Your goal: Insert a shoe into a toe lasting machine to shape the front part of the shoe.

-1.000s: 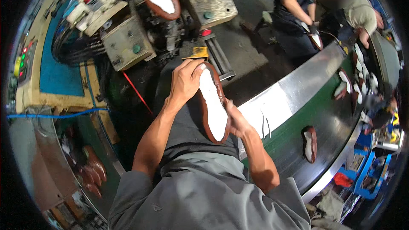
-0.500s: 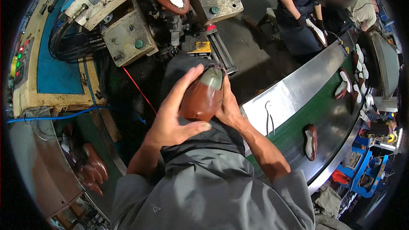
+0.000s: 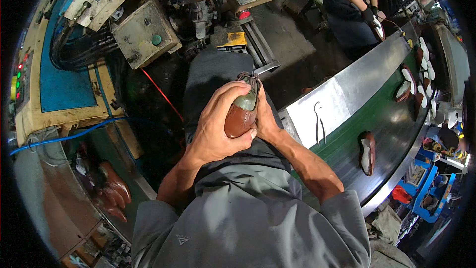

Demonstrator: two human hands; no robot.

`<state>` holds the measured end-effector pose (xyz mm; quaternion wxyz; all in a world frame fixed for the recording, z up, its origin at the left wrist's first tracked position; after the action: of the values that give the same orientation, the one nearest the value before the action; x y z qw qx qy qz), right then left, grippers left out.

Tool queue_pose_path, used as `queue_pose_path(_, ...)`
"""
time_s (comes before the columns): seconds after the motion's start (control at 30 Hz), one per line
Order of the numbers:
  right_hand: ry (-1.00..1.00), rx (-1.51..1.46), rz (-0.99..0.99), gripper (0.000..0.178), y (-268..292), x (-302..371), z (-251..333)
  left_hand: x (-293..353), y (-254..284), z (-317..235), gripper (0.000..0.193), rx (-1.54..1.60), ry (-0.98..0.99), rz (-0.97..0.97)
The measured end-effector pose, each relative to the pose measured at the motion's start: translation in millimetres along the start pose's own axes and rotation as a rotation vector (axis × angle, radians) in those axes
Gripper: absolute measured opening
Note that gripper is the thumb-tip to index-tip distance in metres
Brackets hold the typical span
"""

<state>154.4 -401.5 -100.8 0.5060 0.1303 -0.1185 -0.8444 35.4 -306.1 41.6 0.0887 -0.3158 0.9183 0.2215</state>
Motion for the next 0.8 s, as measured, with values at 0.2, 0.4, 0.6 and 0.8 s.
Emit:
queue_pose_path(0.2, -0.001, -0.013, -0.038, 0.110, 1.2, 2.6, 2.0, -1.4, -2.8, -3.5, 0.083, 0.004, -0.010, 0.014)
queue_pose_path(0.4, -0.165, -0.183, 0.000, 0.109, -1.4, -3.2, 2.3, -4.6, -2.7, -0.2, 0.082, 0.014, -0.027, 0.011)
queue_pose_path(0.6, 0.050, -0.024, -0.067, 0.112, 6.2, -6.3, -6.2, -17.2, -0.5, 4.2, 0.079, 0.023, -0.050, 0.019)
queue_pose_path(0.8, -0.369, -0.437, 0.432, 0.106, 34.5, -58.3, 45.7, -85.8, 39.8, 55.1, 0.079, 0.481, 0.223, -0.076)
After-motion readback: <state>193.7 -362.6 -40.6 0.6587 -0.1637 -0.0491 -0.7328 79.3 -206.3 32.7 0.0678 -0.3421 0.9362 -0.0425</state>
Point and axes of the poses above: each hand's wrist, its own x-axis away from the middle knuckle, its own y-axis out of the back of the hand, z = x × y, the point moved 6 cm from there along -x, towards the middle knuckle, and after that the axes turned 5 degrees about -z, right-handed, at the moved point
